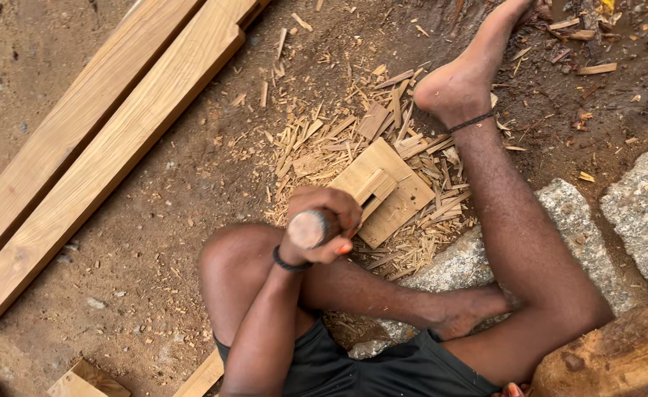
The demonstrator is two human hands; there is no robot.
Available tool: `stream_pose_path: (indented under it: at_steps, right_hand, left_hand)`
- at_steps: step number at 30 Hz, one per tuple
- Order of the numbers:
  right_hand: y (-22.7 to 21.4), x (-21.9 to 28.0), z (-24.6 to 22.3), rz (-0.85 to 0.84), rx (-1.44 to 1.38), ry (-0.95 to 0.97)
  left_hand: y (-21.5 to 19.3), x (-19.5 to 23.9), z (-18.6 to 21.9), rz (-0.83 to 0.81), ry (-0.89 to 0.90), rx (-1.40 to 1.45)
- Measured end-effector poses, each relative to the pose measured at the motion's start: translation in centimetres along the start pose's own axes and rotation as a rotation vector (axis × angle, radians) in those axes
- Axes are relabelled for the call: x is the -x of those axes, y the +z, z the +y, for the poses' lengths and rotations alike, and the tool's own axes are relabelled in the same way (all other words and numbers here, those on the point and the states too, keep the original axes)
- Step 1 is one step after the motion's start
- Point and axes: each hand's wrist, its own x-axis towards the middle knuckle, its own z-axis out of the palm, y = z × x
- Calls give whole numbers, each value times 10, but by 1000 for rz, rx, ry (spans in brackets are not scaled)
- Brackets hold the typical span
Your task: The person sits on the ground and uses a chisel and wooden mallet to carve a small piece of wood. They repeatedly strike the chisel to shape the wood, occasionally pausing to inspect the progress.
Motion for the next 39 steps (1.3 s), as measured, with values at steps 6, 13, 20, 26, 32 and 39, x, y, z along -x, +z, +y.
stream_pose_path:
  at_steps: [6, 13, 20, 26, 32, 39]
  right_hand:
    - [-157, 231, -34, 217, 88, 508]
    - [-252, 337, -75, 409, -92, 683]
    - [-218, 238, -168, 227, -143, 44]
    - [-198, 151, -262, 87, -82, -248]
    - [-163, 140, -210, -392, 1350, -301]
    - [-160, 196, -227, -97, 736, -342]
  left_hand:
    - [-4, -6, -16, -50, -178, -66]
    - [8, -28, -36, -123, -278, -115]
    - [27, -36, -39, -169, -164, -89]
    - [28, -36, -51, -191, -241, -70]
    - [33, -28, -76, -222, -152, -41]
    - [41, -30, -56, -311, -246, -226]
